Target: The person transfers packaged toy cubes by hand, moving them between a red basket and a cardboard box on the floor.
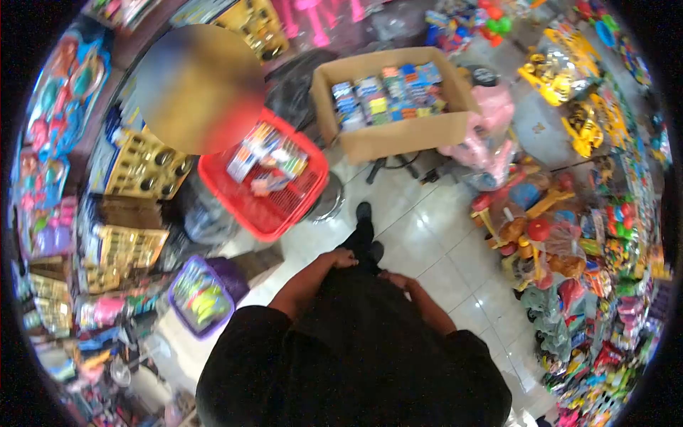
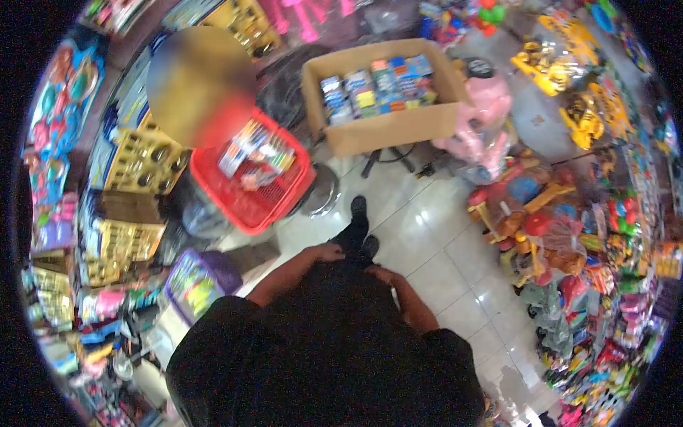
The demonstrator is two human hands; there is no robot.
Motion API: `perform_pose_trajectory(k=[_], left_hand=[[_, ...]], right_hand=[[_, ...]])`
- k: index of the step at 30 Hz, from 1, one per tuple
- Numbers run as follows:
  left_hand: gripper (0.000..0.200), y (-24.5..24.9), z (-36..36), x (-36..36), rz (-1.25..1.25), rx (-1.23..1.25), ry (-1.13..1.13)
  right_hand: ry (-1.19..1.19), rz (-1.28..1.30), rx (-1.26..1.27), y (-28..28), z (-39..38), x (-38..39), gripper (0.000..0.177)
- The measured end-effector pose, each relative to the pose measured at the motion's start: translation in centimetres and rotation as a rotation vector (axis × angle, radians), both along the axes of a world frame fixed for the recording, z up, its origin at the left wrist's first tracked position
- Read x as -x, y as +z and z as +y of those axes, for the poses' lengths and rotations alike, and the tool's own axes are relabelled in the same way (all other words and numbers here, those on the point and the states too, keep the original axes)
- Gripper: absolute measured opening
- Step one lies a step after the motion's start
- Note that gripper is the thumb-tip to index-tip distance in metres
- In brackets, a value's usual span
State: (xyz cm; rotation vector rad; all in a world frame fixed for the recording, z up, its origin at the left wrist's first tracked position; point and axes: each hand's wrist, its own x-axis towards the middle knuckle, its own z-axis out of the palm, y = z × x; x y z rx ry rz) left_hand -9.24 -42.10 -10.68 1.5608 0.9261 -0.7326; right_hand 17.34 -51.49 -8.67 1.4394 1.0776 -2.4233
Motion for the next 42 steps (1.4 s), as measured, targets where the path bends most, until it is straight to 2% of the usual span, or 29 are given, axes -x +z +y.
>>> perform_pose_trajectory(k=[1,2,3,6,9,10,11,12,15,17,20,21,24,26,29,31,32,35,36,39,41,42], left_hand=[[0.062,0.4,-1.2,1.2,-0.015,-0.069,0.096],[0.063,1.9,-1.5,2.0,0.018,-0.010,0.130],[0.062,2.4,-2.0,2.9,0.025,-0.013,0.184],[0.059,4.7,-2.2,5.2,-0.026,-0.071,0.355],[0.053,12.9,-1.8,6.6,-0.225,-0.153,0.545],[0.051,14.4,-1.6,7.1,-0.316,-0.152,0.612],[0.049,16.5,-1.2,7.6,-0.412,-0.151,0.674],[0.045,21.2,-0.5,7.7,-0.401,-0.070,0.807],[0.044,25.8,1.5,11.0,-0.637,0.043,0.953],[0.043,27.4,2.3,13.8,-0.690,-0.128,1.102],[0.037,29.2,4.7,17.5,-0.831,-0.359,1.360],[0.035,29.5,5.6,18.5,-0.889,-0.427,1.451],[0.024,27.9,9.0,21.4,-0.848,-0.703,1.637],[0.019,25.8,11.5,23.2,-0.912,-0.762,1.602],[0.018,23.7,13.1,24.8,-0.875,-0.990,1.455],[0.020,23.1,13.7,25.2,-0.793,-1.126,1.324],[0.021,21.8,13.8,25.3,-0.839,-1.096,1.320],[0.021,23.4,12.9,25.0,-0.584,-1.389,1.024],[0.021,24.0,13.0,25.2,-0.605,-1.349,1.030],[0.022,24.4,12.9,25.8,-0.660,-1.217,1.088],[0.023,23.7,13.4,26.2,-0.701,-1.128,1.163],[0.024,23.5,13.7,26.2,-0.714,-1.164,1.161]], right_hand=[[0.092,0.031,-0.115,-1.9,-0.3,0.3,0.052],[0.177,0.057,-0.235,-4.5,-0.7,0.6,0.061],[0.174,-0.058,-0.175,-2.5,0.6,0.9,0.065],[0.226,-0.040,-0.336,1.7,3.7,2.6,0.072],[0.130,0.067,-0.280,5.1,7.1,4.5,0.071],[0.125,0.064,-0.252,9.9,9.1,5.6,0.066],[0.120,0.110,-0.286,11.0,10.5,6.6,0.064],[0.113,0.153,-0.319,11.6,11.7,7.5,0.062],[0.063,0.380,-0.295,15.8,15.3,10.4,0.050],[0.023,0.609,-0.274,20.5,17.8,12.7,0.045],[0.017,0.737,-0.414,25.9,20.9,16.9,0.044],[-0.006,0.697,-0.461,26.7,22.0,18.6,0.042],[-0.077,0.545,-0.591,28.2,25.2,23.8,0.036],[-0.123,0.408,-0.653,25.5,27.2,27.5,0.033],[0.032,0.244,-0.803,17.8,30.3,32.1,0.039],[0.275,0.031,-1.017,13.6,31.3,34.0,0.045],[0.392,-0.077,-1.122,12.8,31.9,34.9,0.048],[0.625,-0.359,-1.195,12.8,30.9,36.0,0.050],[0.714,-0.521,-1.218,11.3,30.9,36.5,0.045],[0.674,-0.675,-1.315,9.0,30.6,36.6,0.039],[0.602,-0.629,-1.329,8.9,31.2,36.3,0.032],[0.563,-0.612,-1.328,8.8,31.1,35.9,0.029]])
